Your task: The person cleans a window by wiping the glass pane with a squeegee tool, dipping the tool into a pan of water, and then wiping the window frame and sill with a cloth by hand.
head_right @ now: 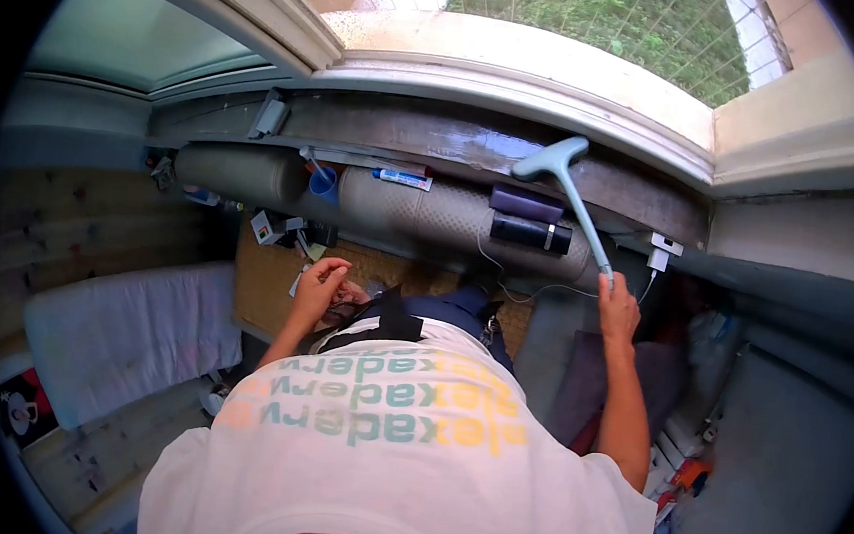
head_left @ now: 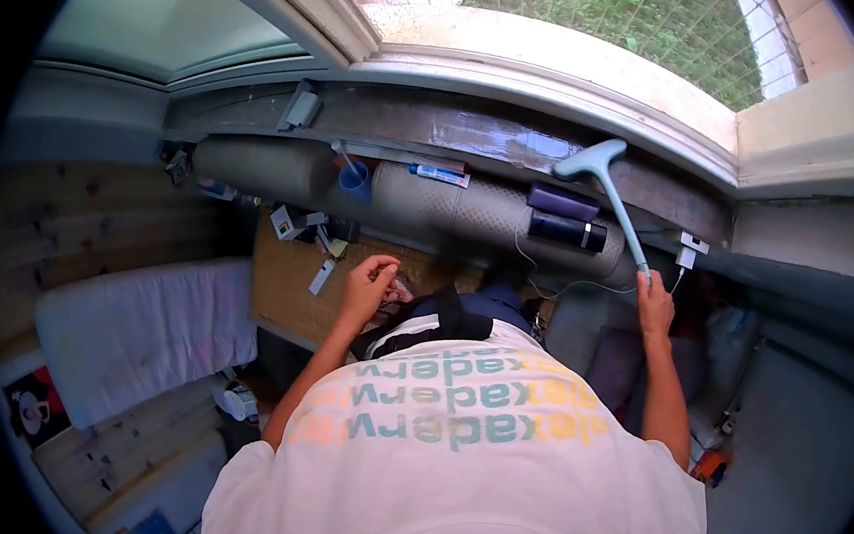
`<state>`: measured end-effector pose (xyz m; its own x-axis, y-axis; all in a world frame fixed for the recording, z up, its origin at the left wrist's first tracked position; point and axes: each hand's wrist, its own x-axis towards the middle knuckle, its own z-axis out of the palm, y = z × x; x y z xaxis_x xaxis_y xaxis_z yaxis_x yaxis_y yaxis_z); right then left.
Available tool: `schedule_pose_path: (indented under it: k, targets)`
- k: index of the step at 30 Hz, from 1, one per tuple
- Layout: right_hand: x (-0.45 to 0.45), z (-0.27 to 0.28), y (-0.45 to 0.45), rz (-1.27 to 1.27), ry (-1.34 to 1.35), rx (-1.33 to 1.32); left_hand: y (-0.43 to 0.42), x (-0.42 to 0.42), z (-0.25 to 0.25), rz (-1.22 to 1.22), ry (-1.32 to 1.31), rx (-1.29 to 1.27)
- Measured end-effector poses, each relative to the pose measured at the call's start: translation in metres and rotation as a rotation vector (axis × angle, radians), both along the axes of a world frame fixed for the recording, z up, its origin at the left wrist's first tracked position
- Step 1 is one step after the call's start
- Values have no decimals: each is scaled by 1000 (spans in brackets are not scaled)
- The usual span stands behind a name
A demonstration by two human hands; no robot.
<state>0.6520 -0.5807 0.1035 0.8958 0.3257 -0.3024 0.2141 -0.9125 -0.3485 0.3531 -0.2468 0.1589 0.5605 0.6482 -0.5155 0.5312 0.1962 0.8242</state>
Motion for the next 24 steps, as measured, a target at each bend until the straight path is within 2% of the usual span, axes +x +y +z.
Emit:
schedule_pose_path:
  k: [2, 6, 9, 10, 14, 18, 24]
  targets:
    - [18, 6, -4, 26, 33, -19, -1, -3, -2, 37, 26, 27]
    - [34, 6, 15, 137, 286, 79, 0, -1, -4, 120, -49, -6]
    - [41, -5, 54, 270, 239, 46, -1, 5, -2, 129, -47, 36]
    - [42, -8, 64, 304, 307, 58, -3, 7, 4, 144, -83, -7]
    - [53, -6, 106, 508, 204, 22, -12, 0, -2, 190, -63, -17]
    - [55, -15, 191, 720, 130, -28, -23, -10, -4, 256, -87, -4]
    - [18, -45, 295, 779, 116, 32, -33, -30, 10, 359, -58, 30]
